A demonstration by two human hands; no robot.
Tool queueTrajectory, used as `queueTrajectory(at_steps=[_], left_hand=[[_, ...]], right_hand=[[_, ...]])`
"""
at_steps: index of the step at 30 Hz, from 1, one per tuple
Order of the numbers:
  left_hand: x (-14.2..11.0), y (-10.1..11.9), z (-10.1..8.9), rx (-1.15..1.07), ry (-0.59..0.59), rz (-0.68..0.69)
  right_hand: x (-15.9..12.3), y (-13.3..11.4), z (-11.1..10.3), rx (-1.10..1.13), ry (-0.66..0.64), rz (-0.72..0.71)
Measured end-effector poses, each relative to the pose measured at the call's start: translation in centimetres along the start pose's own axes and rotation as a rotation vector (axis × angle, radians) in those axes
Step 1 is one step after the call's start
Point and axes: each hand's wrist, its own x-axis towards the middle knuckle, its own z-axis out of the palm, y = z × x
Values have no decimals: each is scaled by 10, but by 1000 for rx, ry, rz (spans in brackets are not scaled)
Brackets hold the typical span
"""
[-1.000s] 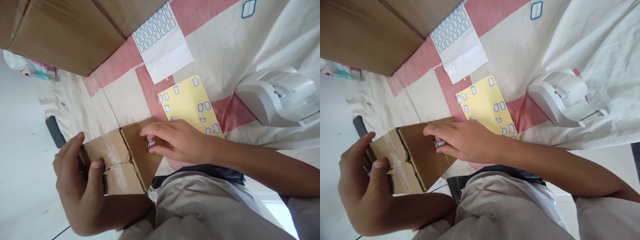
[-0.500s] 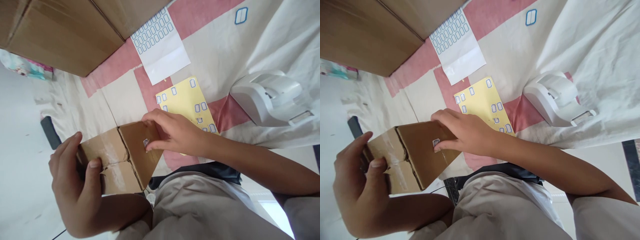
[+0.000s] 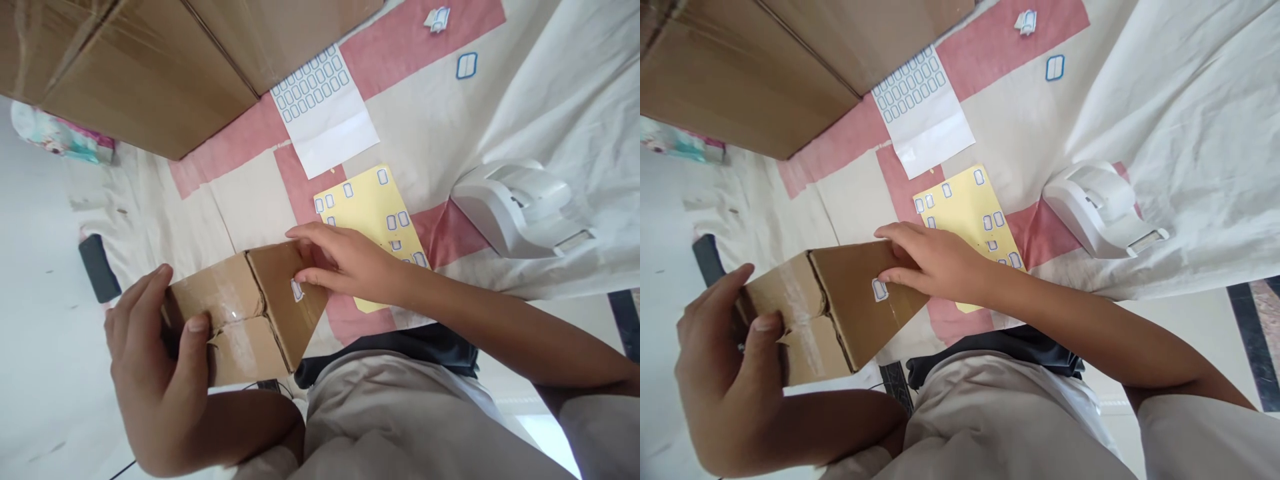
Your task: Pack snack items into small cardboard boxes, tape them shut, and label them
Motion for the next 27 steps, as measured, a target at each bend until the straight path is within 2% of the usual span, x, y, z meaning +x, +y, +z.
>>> queueTrajectory(at_steps=[5,9,17,20,25,27], left_hand=[[0,0,0,5,0,6],[1,0,1,8,-8,-5],[1,1,0,36,-15,-38],[2,2,0,31,-19,-49],[2,2,0,27,-9,-41],[1,1,1,26,-4,-36]], right_hand=[[1,-1,-4,5,-67,-11],[1,-1,-4,-3,-56,-1],[2,-5,7,-97,99,-8],[4,-6,4,-94,49,-1],[-4,-6,-4,-164,-124,22],[-6,-7,-4,-195,-141,23]])
